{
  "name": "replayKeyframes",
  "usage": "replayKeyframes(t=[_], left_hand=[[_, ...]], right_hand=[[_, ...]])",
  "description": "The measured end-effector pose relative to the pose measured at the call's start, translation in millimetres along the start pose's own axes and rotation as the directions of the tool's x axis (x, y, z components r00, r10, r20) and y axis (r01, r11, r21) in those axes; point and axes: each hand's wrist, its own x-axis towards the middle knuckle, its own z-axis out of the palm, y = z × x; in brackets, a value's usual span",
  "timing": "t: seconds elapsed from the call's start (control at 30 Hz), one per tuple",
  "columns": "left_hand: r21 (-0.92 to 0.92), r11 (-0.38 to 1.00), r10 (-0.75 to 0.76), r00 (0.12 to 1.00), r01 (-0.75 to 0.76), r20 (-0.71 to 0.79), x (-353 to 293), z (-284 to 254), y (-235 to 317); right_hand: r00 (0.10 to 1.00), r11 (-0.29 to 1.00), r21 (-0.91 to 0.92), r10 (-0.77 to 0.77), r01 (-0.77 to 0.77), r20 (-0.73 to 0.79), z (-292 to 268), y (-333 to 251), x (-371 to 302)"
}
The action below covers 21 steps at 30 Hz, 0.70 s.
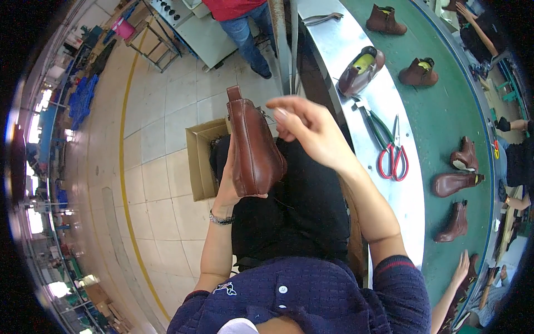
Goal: Assembling and trimming shoe components on a last using pliers and scissors at a factory workstation.
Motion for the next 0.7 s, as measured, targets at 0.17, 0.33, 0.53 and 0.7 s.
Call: replayKeyframes(t=[0.17, 0.33, 0.53, 0.7], left_hand=[[0.025, 0.999, 0.026, 0.998, -0.025, -0.058, 4.7, -2.4, -2.2], [-0.395, 0.886, -0.342, 0.917, 0.241, -0.207, 22.3, 12.7, 18.6], [-0.117, 0.981, -0.180, 0.950, 0.155, -0.256, 41.9, 28.7, 23.6], [-0.181, 0.930, -0.342, 0.934, 0.320, -0.106, 50.8, 4.0, 30.6]], right_hand=[[0.990, 0.949, -0.290, -0.096, 0.122, 0.104, 3.7, 43.4, -43.0], [0.982, 0.890, -0.444, -0.165, 0.106, -0.095, 46.2, 50.4, -45.7], [0.969, 0.859, -0.493, 0.017, -0.140, -0.246, 41.4, 49.7, -27.3], [0.999, 0.893, -0.447, 0.035, -0.050, -0.041, 23.8, 28.2, -30.3]])
